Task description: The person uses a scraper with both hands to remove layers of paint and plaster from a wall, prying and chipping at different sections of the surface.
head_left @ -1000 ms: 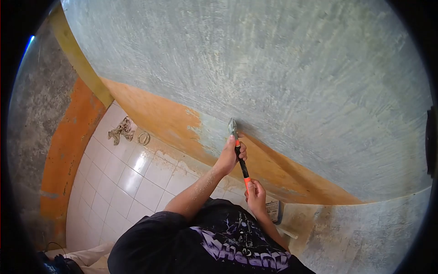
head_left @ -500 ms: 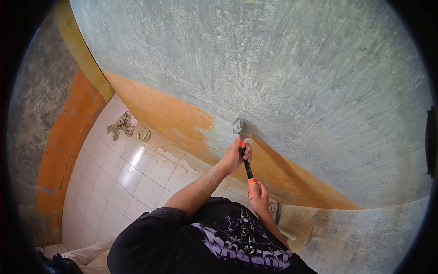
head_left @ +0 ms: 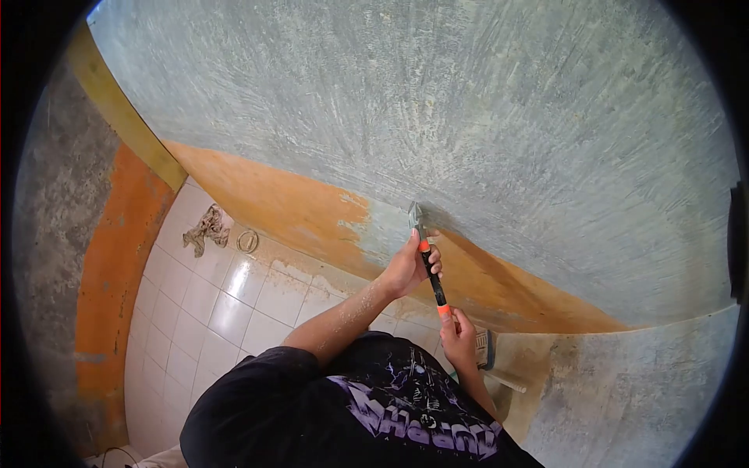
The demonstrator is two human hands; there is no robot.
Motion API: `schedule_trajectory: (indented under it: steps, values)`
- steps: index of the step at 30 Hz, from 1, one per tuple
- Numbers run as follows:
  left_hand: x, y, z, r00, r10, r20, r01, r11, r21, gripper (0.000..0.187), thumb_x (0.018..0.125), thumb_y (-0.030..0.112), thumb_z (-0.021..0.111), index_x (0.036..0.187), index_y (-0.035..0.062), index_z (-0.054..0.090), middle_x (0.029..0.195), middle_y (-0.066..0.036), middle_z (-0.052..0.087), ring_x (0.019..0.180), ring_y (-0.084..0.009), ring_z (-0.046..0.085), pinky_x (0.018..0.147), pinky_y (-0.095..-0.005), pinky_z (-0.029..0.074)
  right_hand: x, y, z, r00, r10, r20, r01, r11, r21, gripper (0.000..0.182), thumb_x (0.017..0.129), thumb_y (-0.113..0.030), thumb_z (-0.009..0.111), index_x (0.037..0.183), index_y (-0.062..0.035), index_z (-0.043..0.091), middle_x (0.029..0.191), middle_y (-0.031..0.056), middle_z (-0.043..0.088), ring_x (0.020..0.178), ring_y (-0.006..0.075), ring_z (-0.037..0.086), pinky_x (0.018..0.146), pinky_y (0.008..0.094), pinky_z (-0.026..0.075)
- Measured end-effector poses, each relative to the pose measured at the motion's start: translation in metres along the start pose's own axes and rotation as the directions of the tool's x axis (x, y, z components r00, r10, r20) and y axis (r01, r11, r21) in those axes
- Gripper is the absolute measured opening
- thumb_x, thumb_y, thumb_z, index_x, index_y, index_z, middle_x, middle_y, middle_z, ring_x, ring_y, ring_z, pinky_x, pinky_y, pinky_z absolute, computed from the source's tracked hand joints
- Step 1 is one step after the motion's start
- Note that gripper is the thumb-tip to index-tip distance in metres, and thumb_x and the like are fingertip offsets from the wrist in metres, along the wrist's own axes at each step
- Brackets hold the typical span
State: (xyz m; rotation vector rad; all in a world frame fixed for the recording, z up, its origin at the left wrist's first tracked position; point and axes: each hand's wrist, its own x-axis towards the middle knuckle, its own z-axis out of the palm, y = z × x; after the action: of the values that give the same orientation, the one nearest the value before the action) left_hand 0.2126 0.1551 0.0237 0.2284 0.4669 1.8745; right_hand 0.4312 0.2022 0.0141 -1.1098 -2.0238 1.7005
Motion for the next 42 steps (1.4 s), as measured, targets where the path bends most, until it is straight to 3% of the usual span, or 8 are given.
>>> schedule_trajectory:
  steps: [5, 11, 23, 32, 38, 42]
  values:
    - [-0.003, 0.006, 0.001, 1.000, -0.016, -0.006, 0.016, 1.000, 0.015, 0.052, 0.105, 0.056, 0.023, 0.130, 0.0141, 0.041, 0.079, -0.002, 0.044, 0.073, -0.0190, 0.049, 0.078, -0.0437, 0.048, -0.004, -0.004, 0.005, 1.000, 0.009, 0.006, -0.010, 0.997, 0.079, 0.033, 0.100, -0.029, 0.061, 0.115, 0.0003, 0.065, 0.061, -0.0055, 0.048, 0.054, 0.0028, 0.042, 0.050, 0.0233, 0.032]
    - [-0.004, 0.010, -0.004, 1.000, 0.009, -0.008, -0.009, 1.000, -0.018, 0.051, 0.105, 0.055, 0.025, 0.130, 0.0134, 0.040, 0.079, -0.003, 0.046, 0.073, -0.0187, 0.051, 0.078, -0.0425, 0.049, 0.002, -0.004, 0.006, 1.000, -0.007, 0.006, 0.007, 1.000, 0.012, 0.034, 0.100, -0.030, 0.061, 0.116, 0.0001, 0.066, 0.062, -0.0051, 0.048, 0.056, 0.0030, 0.043, 0.051, 0.0231, 0.033]
    - [-0.001, 0.012, 0.003, 0.999, 0.019, -0.048, -0.019, 1.000, -0.006, 0.050, 0.105, 0.055, 0.024, 0.127, 0.0126, 0.040, 0.078, -0.003, 0.046, 0.072, -0.0193, 0.052, 0.077, -0.0431, 0.050, 0.003, -0.032, -0.002, 0.989, 0.128, 0.080, -0.135, 0.987, 0.092, 0.038, 0.099, -0.033, 0.061, 0.117, 0.0011, 0.065, 0.062, -0.0052, 0.048, 0.055, 0.0037, 0.045, 0.050, 0.0221, 0.034]
    - [-0.004, 0.017, -0.008, 0.997, 0.054, -0.051, -0.054, 0.999, 0.002, 0.054, 0.103, 0.060, 0.024, 0.126, 0.0138, 0.040, 0.076, -0.003, 0.047, 0.071, -0.0204, 0.053, 0.077, -0.0442, 0.050, 0.007, -0.030, 0.012, 0.995, -0.101, -0.017, 0.098, 0.985, -0.141, 0.038, 0.098, -0.034, 0.062, 0.111, 0.0021, 0.068, 0.064, -0.0060, 0.046, 0.056, 0.0033, 0.040, 0.051, 0.0239, 0.032]
    - [-0.007, 0.026, -0.002, 0.999, -0.021, -0.045, 0.022, 0.999, 0.030, 0.057, 0.103, 0.061, 0.022, 0.128, 0.0136, 0.040, 0.078, -0.005, 0.048, 0.076, -0.0229, 0.054, 0.080, -0.0474, 0.049, -0.001, -0.037, 0.006, 1.000, -0.008, -0.028, 0.007, 0.999, -0.045, 0.039, 0.098, -0.034, 0.063, 0.110, 0.0027, 0.068, 0.064, -0.0054, 0.045, 0.057, 0.0039, 0.040, 0.051, 0.0244, 0.032]
    - [-0.008, 0.032, -0.013, 1.000, 0.001, -0.022, 0.000, 0.998, 0.060, 0.056, 0.103, 0.060, 0.021, 0.130, 0.0138, 0.039, 0.079, -0.005, 0.049, 0.077, -0.0236, 0.055, 0.082, -0.0479, 0.049, 0.003, -0.030, 0.021, 0.996, -0.068, -0.056, 0.063, 0.993, -0.098, 0.039, 0.098, -0.034, 0.063, 0.110, 0.0029, 0.068, 0.063, -0.0056, 0.045, 0.056, 0.0040, 0.040, 0.051, 0.0244, 0.032]
